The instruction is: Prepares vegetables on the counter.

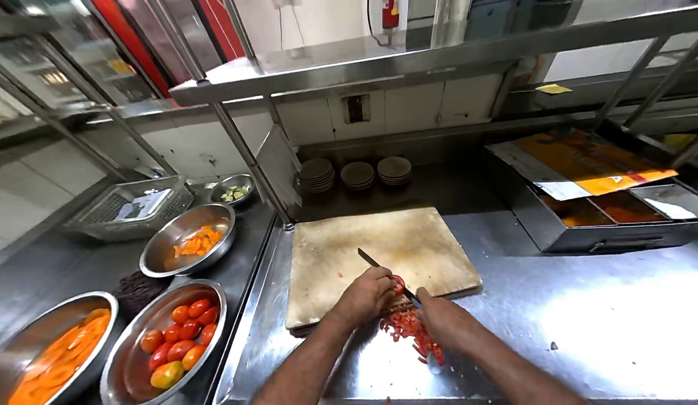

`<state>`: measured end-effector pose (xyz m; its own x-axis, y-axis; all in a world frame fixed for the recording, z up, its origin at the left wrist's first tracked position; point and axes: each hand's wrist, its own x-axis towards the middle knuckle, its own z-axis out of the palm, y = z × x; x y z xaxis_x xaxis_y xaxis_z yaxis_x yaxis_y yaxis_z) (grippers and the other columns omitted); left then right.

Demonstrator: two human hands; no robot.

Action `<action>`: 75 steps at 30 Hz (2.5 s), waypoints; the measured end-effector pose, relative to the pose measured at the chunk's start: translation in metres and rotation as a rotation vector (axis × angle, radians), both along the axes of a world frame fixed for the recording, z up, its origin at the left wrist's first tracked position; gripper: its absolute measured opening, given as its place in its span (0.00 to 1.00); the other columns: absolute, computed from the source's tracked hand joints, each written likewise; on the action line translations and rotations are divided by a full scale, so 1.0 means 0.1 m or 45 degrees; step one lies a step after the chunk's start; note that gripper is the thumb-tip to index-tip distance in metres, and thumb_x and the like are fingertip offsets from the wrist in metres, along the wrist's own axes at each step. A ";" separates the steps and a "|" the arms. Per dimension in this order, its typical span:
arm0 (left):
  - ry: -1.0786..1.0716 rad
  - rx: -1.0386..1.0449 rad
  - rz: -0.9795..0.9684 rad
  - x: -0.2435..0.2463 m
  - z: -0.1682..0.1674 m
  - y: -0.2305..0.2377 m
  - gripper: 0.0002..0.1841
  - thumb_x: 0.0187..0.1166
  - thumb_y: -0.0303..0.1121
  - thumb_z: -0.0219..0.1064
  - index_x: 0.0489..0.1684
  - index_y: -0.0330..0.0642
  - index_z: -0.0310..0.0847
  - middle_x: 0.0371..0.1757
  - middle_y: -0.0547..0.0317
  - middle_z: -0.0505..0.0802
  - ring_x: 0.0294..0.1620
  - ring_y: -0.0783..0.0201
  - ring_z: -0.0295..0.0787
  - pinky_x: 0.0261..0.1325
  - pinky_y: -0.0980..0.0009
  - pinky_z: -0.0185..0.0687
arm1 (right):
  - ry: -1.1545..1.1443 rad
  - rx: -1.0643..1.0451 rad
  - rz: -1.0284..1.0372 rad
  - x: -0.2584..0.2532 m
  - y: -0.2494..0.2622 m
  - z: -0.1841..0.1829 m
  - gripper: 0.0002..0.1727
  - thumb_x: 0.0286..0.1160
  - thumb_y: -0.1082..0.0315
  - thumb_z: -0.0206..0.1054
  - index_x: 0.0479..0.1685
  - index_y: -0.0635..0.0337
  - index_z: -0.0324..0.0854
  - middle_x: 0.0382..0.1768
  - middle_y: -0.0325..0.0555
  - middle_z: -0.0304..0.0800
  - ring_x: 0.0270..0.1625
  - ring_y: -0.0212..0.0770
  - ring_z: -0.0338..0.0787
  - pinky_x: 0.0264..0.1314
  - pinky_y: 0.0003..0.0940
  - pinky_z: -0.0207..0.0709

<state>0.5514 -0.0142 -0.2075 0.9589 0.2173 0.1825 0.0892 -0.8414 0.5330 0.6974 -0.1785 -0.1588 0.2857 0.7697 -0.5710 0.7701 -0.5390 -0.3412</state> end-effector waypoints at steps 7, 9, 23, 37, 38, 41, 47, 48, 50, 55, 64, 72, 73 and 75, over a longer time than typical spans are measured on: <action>-0.122 -0.006 0.008 -0.03 -0.05 0.03 0.13 0.86 0.35 0.62 0.47 0.36 0.92 0.59 0.46 0.93 0.67 0.53 0.87 0.76 0.60 0.79 | -0.028 -0.080 0.044 0.07 -0.30 0.42 0.25 0.93 0.52 0.51 0.78 0.57 0.63 0.50 0.65 0.89 0.56 0.66 0.91 0.58 0.65 0.81; -0.180 0.019 0.014 -0.03 -0.11 0.02 0.13 0.86 0.35 0.63 0.46 0.38 0.93 0.56 0.48 0.94 0.64 0.55 0.89 0.73 0.62 0.81 | 0.015 -0.088 0.033 0.04 -0.25 0.35 0.25 0.93 0.52 0.51 0.79 0.58 0.63 0.51 0.65 0.88 0.56 0.66 0.90 0.58 0.64 0.81; -0.320 0.034 0.020 -0.01 -0.21 -0.03 0.11 0.85 0.30 0.63 0.42 0.37 0.93 0.52 0.49 0.95 0.61 0.57 0.91 0.71 0.65 0.83 | 0.136 -0.041 0.002 -0.02 0.02 0.01 0.24 0.92 0.54 0.52 0.77 0.59 0.63 0.52 0.65 0.87 0.56 0.66 0.90 0.58 0.64 0.82; -0.069 -0.089 0.039 0.12 -0.09 -0.07 0.16 0.80 0.39 0.70 0.58 0.38 0.89 0.61 0.42 0.89 0.65 0.49 0.87 0.71 0.57 0.82 | 0.419 0.138 -0.336 0.19 -0.43 -0.49 0.24 0.92 0.51 0.52 0.77 0.55 0.63 0.39 0.57 0.86 0.34 0.54 0.91 0.41 0.54 0.86; -0.074 -0.083 0.041 0.14 -0.10 -0.08 0.16 0.80 0.39 0.70 0.56 0.38 0.89 0.61 0.42 0.89 0.64 0.49 0.87 0.71 0.57 0.83 | 0.391 0.133 -0.317 0.22 -0.46 -0.43 0.24 0.92 0.51 0.52 0.76 0.55 0.65 0.40 0.57 0.86 0.36 0.55 0.91 0.43 0.55 0.85; -0.099 -0.044 0.047 0.18 -0.13 -0.11 0.15 0.81 0.40 0.68 0.51 0.38 0.90 0.64 0.43 0.89 0.67 0.49 0.85 0.71 0.56 0.82 | 0.246 0.067 -0.217 0.24 -0.57 -0.11 0.22 0.92 0.52 0.53 0.73 0.56 0.66 0.40 0.58 0.87 0.44 0.60 0.91 0.50 0.59 0.83; -0.117 -0.029 0.035 0.21 -0.15 -0.10 0.13 0.82 0.39 0.67 0.44 0.36 0.89 0.61 0.45 0.90 0.67 0.51 0.85 0.72 0.59 0.81 | 0.081 -0.074 -0.100 0.14 -0.38 0.16 0.23 0.93 0.51 0.50 0.75 0.57 0.64 0.45 0.62 0.88 0.52 0.63 0.92 0.56 0.61 0.82; -0.113 -0.037 0.031 0.21 -0.16 -0.11 0.14 0.82 0.39 0.67 0.45 0.36 0.90 0.61 0.46 0.90 0.68 0.52 0.85 0.73 0.60 0.80 | 0.105 -0.040 -0.111 0.12 -0.25 0.07 0.24 0.93 0.52 0.50 0.77 0.58 0.63 0.47 0.63 0.88 0.54 0.64 0.91 0.57 0.61 0.82; -0.098 -0.050 0.013 0.21 -0.14 -0.12 0.14 0.83 0.40 0.65 0.48 0.37 0.90 0.62 0.47 0.90 0.69 0.52 0.84 0.75 0.60 0.79 | 0.158 0.007 -0.115 0.15 -0.03 -0.09 0.24 0.93 0.53 0.50 0.78 0.59 0.62 0.51 0.64 0.87 0.56 0.64 0.91 0.59 0.62 0.82; -0.061 -0.069 -0.021 0.14 -0.05 -0.07 0.14 0.85 0.37 0.62 0.48 0.34 0.89 0.62 0.43 0.90 0.69 0.50 0.84 0.76 0.59 0.78 | 0.101 -0.027 -0.062 0.23 -0.25 0.15 0.25 0.93 0.50 0.51 0.77 0.57 0.64 0.45 0.63 0.88 0.51 0.64 0.91 0.55 0.62 0.82; -0.131 -0.059 -0.003 0.16 -0.13 -0.09 0.13 0.85 0.36 0.63 0.48 0.36 0.91 0.60 0.45 0.91 0.68 0.52 0.86 0.74 0.60 0.80 | 0.171 -0.003 -0.107 0.11 -0.04 -0.11 0.25 0.92 0.53 0.52 0.78 0.58 0.63 0.50 0.64 0.88 0.54 0.64 0.91 0.58 0.63 0.82; -0.160 -0.029 0.026 0.13 -0.16 -0.11 0.12 0.84 0.35 0.65 0.45 0.37 0.91 0.58 0.46 0.92 0.66 0.52 0.87 0.73 0.60 0.82 | 0.173 -0.073 -0.088 0.09 -0.19 0.04 0.25 0.92 0.53 0.52 0.79 0.58 0.62 0.48 0.64 0.88 0.53 0.64 0.91 0.56 0.62 0.83; -0.159 -0.024 0.025 0.15 -0.15 -0.11 0.12 0.84 0.35 0.64 0.46 0.37 0.91 0.59 0.46 0.92 0.67 0.52 0.87 0.73 0.61 0.81 | 0.180 -0.052 -0.100 0.08 -0.10 -0.04 0.25 0.92 0.53 0.52 0.79 0.58 0.62 0.50 0.64 0.88 0.54 0.64 0.91 0.57 0.63 0.82; -0.167 -0.001 0.032 0.16 -0.14 -0.10 0.11 0.84 0.35 0.65 0.46 0.39 0.92 0.57 0.47 0.92 0.65 0.53 0.88 0.71 0.61 0.82 | 0.192 -0.013 -0.114 0.10 -0.05 -0.06 0.24 0.92 0.52 0.52 0.77 0.58 0.63 0.49 0.63 0.87 0.53 0.63 0.91 0.56 0.62 0.83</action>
<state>0.5673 -0.0245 -0.2211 0.9211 0.2414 0.3055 0.0403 -0.8395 0.5419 0.7074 -0.1832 -0.1651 0.2632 0.7387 -0.6205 0.6592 -0.6073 -0.4434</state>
